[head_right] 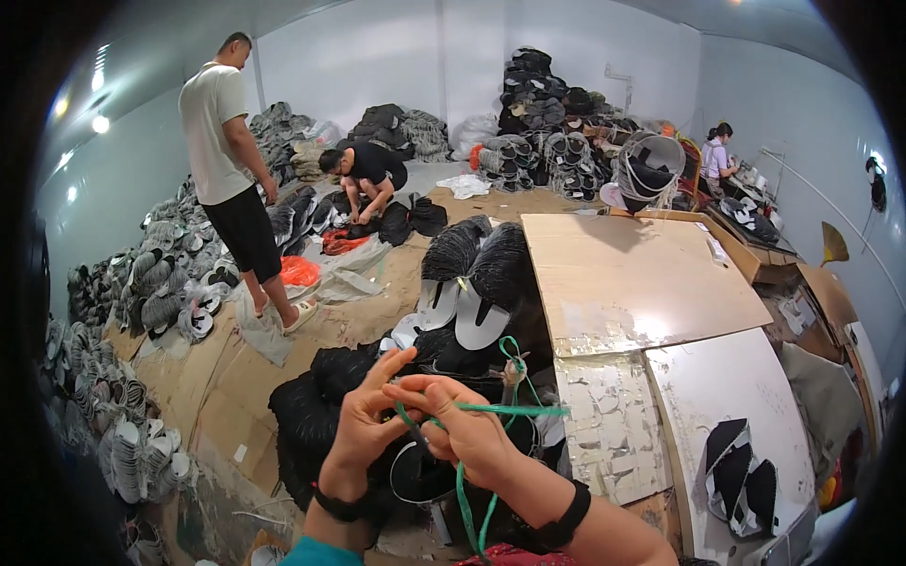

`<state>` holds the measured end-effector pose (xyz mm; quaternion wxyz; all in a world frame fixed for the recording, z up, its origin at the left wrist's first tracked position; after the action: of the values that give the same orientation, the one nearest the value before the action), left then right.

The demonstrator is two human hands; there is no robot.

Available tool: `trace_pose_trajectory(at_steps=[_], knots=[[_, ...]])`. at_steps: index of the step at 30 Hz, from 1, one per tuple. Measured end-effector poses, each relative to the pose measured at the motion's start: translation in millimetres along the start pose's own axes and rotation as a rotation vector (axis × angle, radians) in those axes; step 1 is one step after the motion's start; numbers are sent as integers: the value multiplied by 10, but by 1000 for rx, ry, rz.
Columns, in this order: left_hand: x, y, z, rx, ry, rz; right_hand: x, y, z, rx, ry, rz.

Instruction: Stitching together fabric and plastic shoe upper components using an industrial sewing machine.

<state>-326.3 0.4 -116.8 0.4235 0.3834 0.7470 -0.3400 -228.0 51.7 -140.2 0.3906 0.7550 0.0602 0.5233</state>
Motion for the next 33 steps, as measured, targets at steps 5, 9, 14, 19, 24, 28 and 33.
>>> trace_pose_trajectory(at_steps=[5, 9, 14, 19, 24, 28, 33], knots=[[-371, -638, 124, -577, 153, -783, -51, -863, 91, -517, 88, 199], [-441, -324, 51, -545, 80, -1008, 86, -811, 250, -184, 17, 817], [-1206, 471, 803, -989, 770, -708, 566, -271, 1341, 49, -391, 1444], [-773, 2355, 471, 143, 442, -147, 1571, -380, 2808, -363, -254, 1154], [-534, 4114, 1121, 1033, 52, 97, 1994, -445, 5170, -1245, -391, 1086], [-1027, 4655, 1986, 1358, 601, 84, 1683, -821, 6383, -1718, -92, 1316], [-1478, 4767, 2949, 1410, 1136, 213, 1579, -1053, 6235, -1466, 190, 2194]])
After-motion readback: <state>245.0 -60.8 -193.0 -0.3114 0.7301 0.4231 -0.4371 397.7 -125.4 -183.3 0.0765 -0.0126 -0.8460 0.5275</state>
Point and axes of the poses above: each hand's wrist, its own z-axis away from the middle knuckle, its own y-axis out of the palm, x = y × z, the point moved 10 cm from there along -z, towards the middle knuckle, and after that the axes turned 10 degrees about -y, right-handed, at the moved point
